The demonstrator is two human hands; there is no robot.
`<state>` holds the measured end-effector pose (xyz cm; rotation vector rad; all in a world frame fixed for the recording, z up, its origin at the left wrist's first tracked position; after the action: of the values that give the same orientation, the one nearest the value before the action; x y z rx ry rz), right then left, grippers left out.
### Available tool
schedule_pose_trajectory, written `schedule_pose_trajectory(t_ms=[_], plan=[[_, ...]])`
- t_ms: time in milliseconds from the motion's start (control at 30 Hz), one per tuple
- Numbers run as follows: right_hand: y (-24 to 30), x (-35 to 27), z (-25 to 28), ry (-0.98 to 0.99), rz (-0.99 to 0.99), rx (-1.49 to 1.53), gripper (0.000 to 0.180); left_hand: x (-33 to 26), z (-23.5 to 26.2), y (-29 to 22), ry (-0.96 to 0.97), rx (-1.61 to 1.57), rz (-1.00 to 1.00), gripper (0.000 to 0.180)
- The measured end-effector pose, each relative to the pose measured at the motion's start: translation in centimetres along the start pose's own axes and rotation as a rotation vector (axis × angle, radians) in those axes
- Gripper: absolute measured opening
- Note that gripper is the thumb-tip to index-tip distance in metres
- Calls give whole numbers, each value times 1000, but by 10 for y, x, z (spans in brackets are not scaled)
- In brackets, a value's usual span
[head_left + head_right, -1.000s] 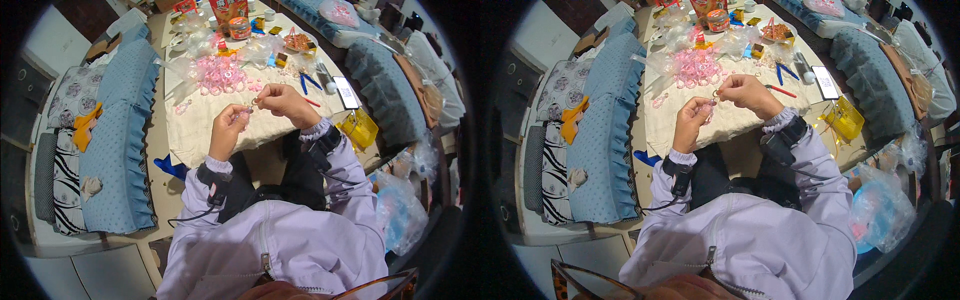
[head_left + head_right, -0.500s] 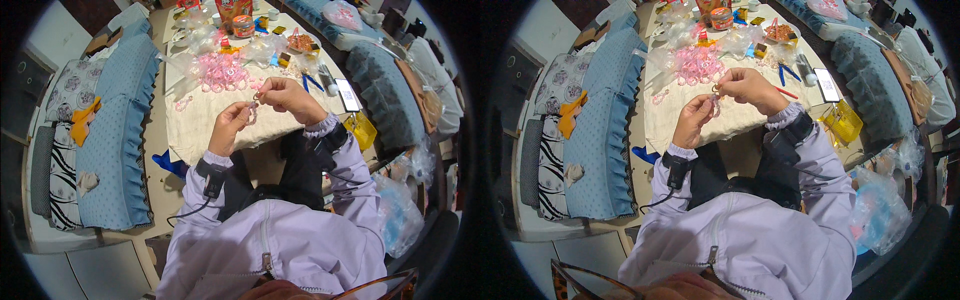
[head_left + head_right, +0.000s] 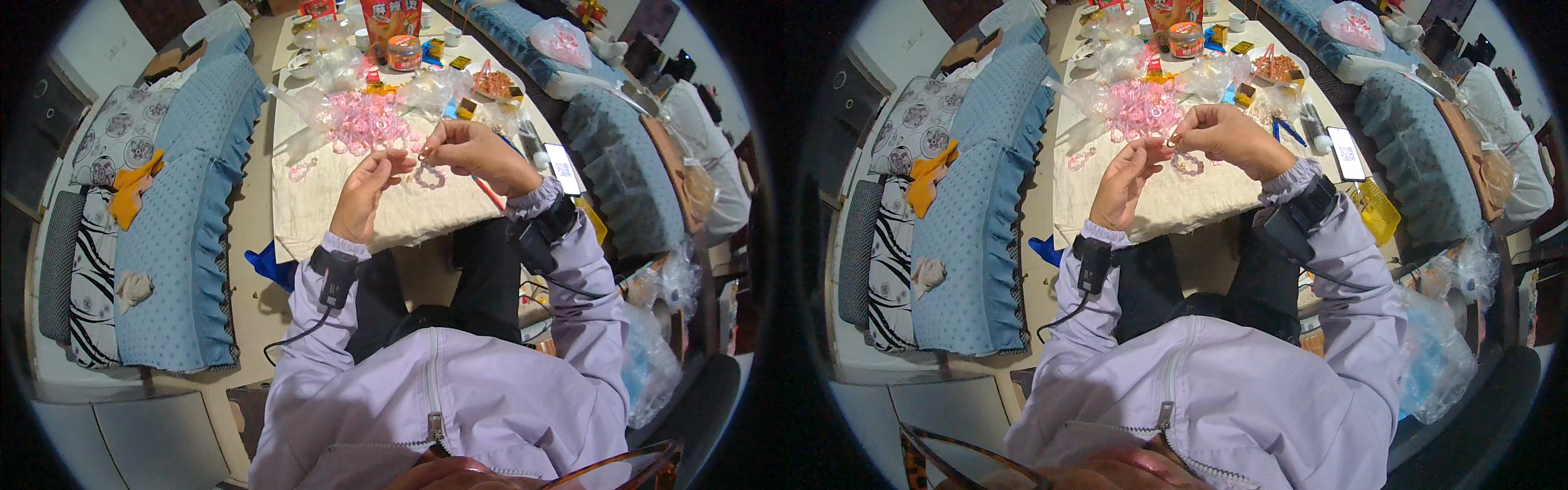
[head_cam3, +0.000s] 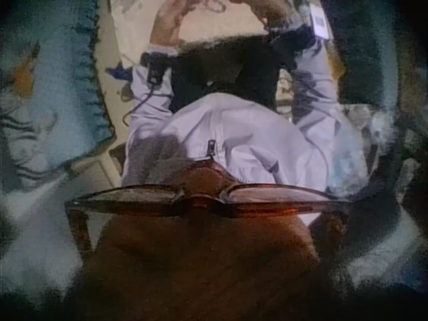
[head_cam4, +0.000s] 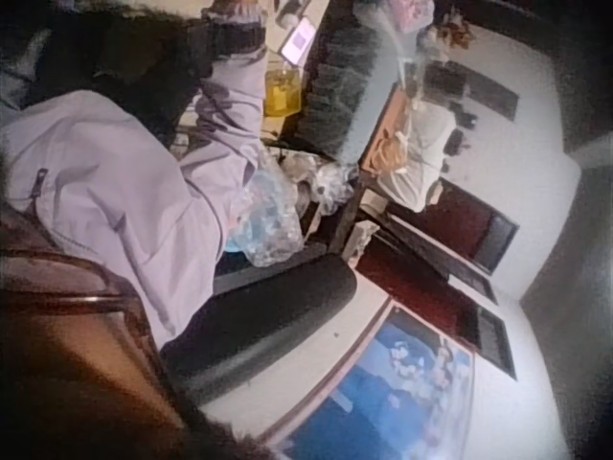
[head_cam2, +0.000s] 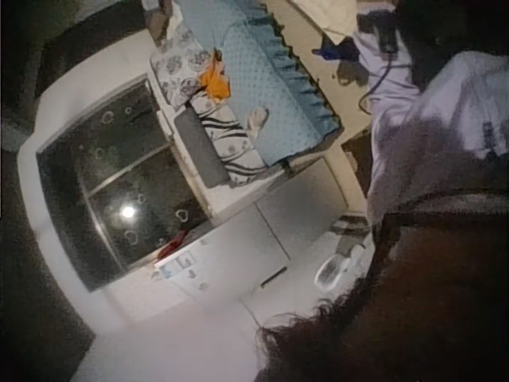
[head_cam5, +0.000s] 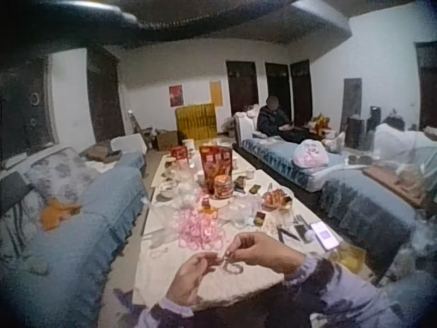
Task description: The person assembles small pink keychains by threading beads onto elastic cords and securing them with pliers. They repeatedly pick up beads and cords, use pliers to close jump rings, and place finished keychains on the table.
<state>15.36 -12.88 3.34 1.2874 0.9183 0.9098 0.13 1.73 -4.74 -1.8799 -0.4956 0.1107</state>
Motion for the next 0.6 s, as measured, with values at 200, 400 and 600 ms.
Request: schedule_pose_trajectory(t_ms=[200, 400, 600], plan=[[4, -2, 0, 136, 65, -137, 10, 14, -9, -4, 116, -54, 74, 33], [11, 0, 3, 216, 119, -162, 11, 13, -21, -26, 99, 88, -152, 37], [24, -5, 1, 270, 131, -160, 11, 11, -27, -53, 262, 469, -371, 30]])
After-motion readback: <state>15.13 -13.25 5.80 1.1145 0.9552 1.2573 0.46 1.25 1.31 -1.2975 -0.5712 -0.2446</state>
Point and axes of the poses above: each hand's wrist, its own x-axis towards the middle knuckle, its own z-axis out of the back of the hand, y = z × x, the point moved 1 cm from there along x, towards the middle knuckle
